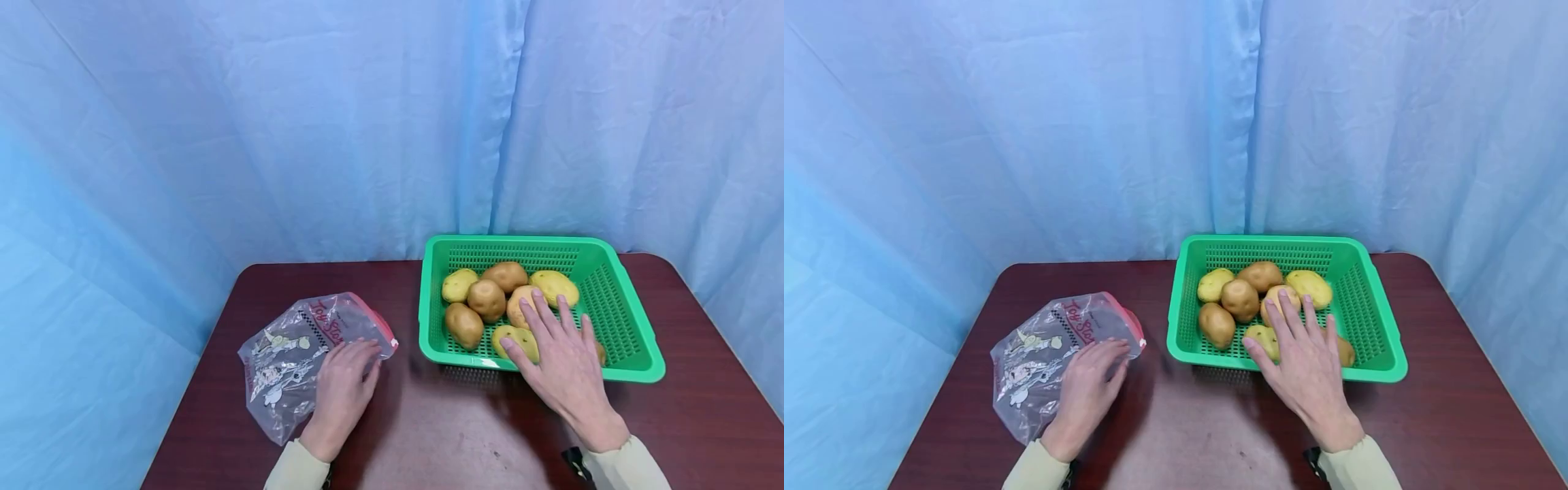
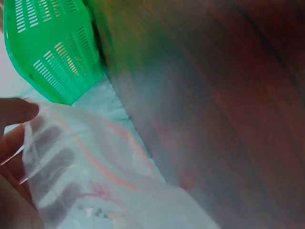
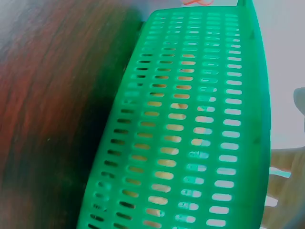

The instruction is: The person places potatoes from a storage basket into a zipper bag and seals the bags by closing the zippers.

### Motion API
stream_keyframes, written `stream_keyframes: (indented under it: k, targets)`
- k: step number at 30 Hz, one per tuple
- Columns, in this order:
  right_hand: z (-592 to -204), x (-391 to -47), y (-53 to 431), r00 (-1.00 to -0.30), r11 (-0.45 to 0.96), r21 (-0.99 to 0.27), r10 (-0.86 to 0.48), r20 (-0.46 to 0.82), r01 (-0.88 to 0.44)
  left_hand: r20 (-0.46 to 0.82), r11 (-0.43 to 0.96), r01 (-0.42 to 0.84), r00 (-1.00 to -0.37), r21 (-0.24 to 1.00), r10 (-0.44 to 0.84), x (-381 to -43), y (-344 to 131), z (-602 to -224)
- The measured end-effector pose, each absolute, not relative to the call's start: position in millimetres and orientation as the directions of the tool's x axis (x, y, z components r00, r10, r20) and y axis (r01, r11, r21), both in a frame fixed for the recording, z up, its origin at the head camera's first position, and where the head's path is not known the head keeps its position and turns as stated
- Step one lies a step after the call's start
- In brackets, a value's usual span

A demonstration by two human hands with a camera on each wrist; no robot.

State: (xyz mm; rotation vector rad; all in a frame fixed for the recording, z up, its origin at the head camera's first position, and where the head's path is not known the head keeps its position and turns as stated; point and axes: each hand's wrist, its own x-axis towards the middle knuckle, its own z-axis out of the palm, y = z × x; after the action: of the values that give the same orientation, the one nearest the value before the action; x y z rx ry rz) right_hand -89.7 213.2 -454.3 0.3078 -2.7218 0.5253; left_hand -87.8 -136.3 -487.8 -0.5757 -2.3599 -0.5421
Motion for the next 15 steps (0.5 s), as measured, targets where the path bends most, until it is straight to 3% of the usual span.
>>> stream_keyframes:
  k: [15]
  targets:
    - [-429, -94, 179, -0.907, 0.814, -0.47, -0.153, 0.393, -0.341, 0.806, 0.699, 0.611, -0.586, 0.373, 0.082, -85, -135, -482]
